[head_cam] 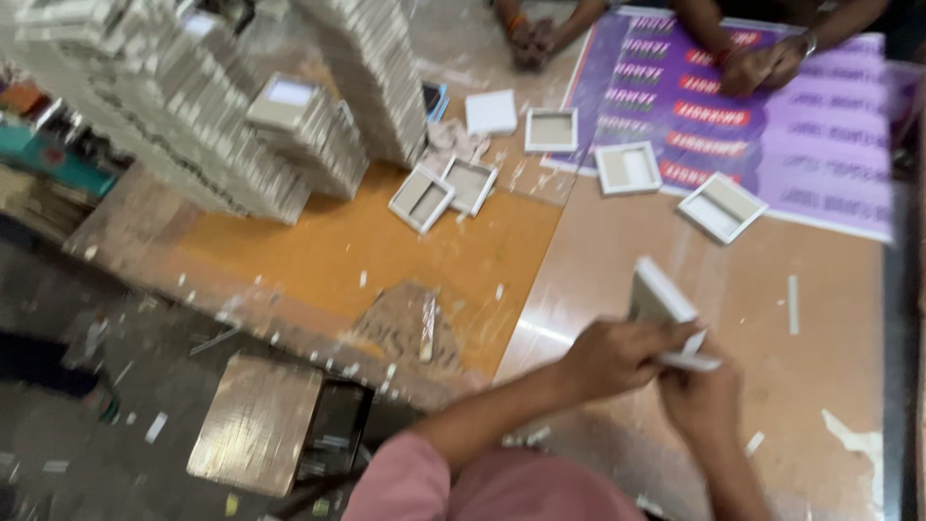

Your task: The person assembles small white cardboard boxes by folding flaps and pressing edges together. They handle each box one at a time, aligning and securing the sides, then placing the finished boxes on the table.

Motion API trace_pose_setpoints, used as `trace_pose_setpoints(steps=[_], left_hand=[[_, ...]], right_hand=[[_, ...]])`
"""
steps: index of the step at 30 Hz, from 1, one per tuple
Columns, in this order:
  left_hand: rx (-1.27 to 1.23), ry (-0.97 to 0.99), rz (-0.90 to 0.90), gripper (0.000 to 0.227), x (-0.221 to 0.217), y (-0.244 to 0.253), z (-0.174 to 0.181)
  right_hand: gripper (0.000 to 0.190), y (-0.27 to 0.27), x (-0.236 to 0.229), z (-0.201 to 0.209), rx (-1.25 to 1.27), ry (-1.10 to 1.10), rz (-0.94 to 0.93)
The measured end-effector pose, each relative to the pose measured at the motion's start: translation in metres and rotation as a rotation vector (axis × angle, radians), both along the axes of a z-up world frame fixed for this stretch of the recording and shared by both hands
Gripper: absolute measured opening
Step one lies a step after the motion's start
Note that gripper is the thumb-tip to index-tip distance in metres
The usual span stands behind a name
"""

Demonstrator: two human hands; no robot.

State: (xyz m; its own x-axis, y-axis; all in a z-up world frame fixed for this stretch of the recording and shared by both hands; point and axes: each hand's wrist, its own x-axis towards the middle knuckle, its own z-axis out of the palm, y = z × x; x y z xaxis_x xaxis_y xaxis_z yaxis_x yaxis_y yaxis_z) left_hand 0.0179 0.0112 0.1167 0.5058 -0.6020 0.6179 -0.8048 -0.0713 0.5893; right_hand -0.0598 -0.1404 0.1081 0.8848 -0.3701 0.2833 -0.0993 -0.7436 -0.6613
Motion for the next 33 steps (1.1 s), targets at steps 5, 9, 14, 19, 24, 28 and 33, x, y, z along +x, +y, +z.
trace_pose_setpoints(steps=[5,9,14,19,24,28,33], left_hand=[[-0.23,-0.132,0.042,0.075,0.03,0.006,0.077],[-0.41,-0.048,-0.035,0.079,0.04,0.017,0.141],[-0.539,0.055,-0.146,0.073,0.042,0.029,0.163],[-0.445,0.066,-0.047,0.058,0.039,0.027,0.146],[-0.452,0.054,-0.044,0.059,0.04,0.025,0.139],[-0.423,0.093,-0.056,0.057,0.038,0.022,0.137],[-0.391,0.081,-0.012,0.06,0.035,0.018,0.131]], right_hand=[[0.024,0.007,0.024,0.136,-0.346,-0.132,0.116],[0.023,0.037,0.032,0.224,-0.172,-0.168,0.267],[0.027,0.059,0.041,0.253,-0.152,-0.128,0.34],[0.028,0.06,0.04,0.245,-0.295,-0.063,0.221],[0.024,0.063,0.041,0.247,-0.351,-0.005,0.179],[0.025,0.067,0.038,0.251,-0.313,0.044,0.113],[0.033,0.052,0.034,0.237,-0.374,0.155,0.06]])
